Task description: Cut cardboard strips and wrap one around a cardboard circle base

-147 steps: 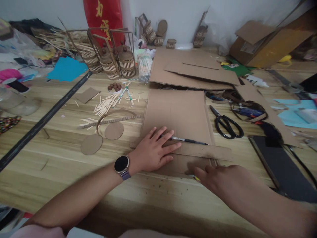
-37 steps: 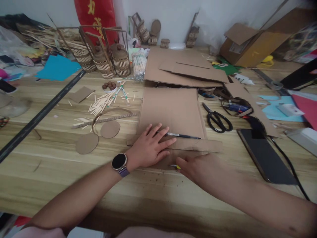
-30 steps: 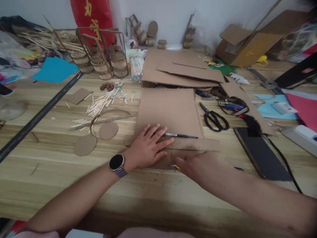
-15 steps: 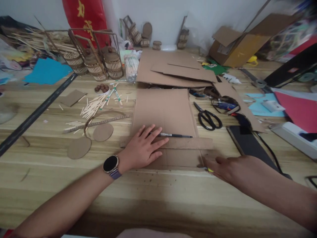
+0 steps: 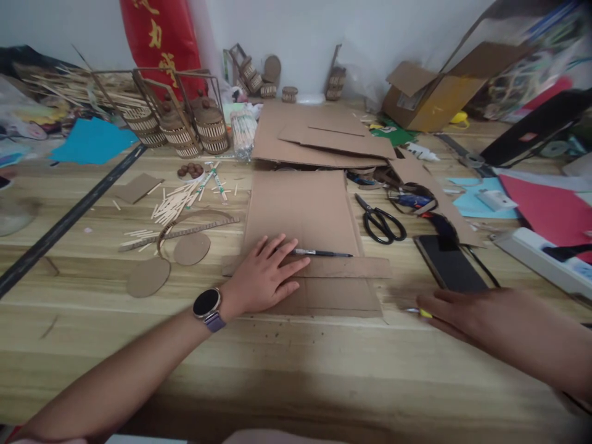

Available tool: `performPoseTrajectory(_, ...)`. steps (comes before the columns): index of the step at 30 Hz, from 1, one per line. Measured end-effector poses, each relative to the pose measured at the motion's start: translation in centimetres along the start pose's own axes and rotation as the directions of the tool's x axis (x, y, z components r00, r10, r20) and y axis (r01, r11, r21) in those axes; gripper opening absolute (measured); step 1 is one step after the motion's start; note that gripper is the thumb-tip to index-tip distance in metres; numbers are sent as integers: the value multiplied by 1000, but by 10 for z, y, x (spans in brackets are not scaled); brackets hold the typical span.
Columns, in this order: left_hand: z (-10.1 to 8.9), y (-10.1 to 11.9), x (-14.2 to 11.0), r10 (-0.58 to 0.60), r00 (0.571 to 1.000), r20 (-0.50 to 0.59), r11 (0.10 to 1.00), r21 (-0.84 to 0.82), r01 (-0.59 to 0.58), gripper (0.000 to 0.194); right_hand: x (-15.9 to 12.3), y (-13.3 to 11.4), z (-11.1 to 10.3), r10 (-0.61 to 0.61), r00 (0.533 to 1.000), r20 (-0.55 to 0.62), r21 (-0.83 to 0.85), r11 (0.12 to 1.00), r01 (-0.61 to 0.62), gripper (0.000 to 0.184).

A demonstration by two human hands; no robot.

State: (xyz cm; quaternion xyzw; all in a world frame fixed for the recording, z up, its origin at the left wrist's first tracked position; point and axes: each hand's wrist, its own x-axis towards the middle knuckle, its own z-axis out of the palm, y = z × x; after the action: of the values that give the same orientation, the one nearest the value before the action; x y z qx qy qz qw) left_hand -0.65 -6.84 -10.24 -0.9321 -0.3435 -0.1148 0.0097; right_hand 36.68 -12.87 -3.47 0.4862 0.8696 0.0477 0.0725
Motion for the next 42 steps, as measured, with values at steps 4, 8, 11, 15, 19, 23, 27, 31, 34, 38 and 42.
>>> performPoseTrajectory(4,1,10,5,-48,999,9,998,-33,48,47,17,-14,-14,-128,989,68,57,991,125,14)
performPoseTrajectory(8,3,24,11,-125,992,17,990,-69,126,47,45,-55,-12,-218,976,21,64,974,216,11)
performPoseTrajectory(11,-2,22,15,-122,991,51,987,-94,127,44,66,-92,-15,-260,964,64,85,963,254,10)
performPoseTrajectory(15,-16,2,23,39,992,121,990,-136,-23,41,89,-127,-20,-281,955,95,91,958,273,8)
performPoseTrajectory(19,-11,-10,26,117,989,85,991,-73,-111,44,104,-141,-15,-299,951,84,58,954,294,8)
performPoseTrajectory(23,2,-8,23,129,991,18,991,-15,-129,49,111,-146,-8,-325,946,26,2,946,325,9)
performPoseTrajectory(27,6,-6,22,122,992,22,993,-6,-122,48,115,-148,-2,-355,935,-4,-44,934,355,9)
performPoseTrajectory(31,5,-6,23,120,993,22,993,-3,-120,50,117,-149,-2,-391,920,34,-117,912,392,14)
performPoseTrajectory(34,7,-7,23,127,992,7,992,-5,-127,50,118,-149,-3,-408,909,81,-119,902,415,15)
performPoseTrajectory(38,10,-8,23,135,991,-3,991,-4,-135,51,118,-152,-9,-384,916,114,-142,907,397,20)
performPoseTrajectory(42,11,-8,23,141,990,-11,990,5,-141,52,118,-160,-27,-329,918,222,-162,916,368,31)
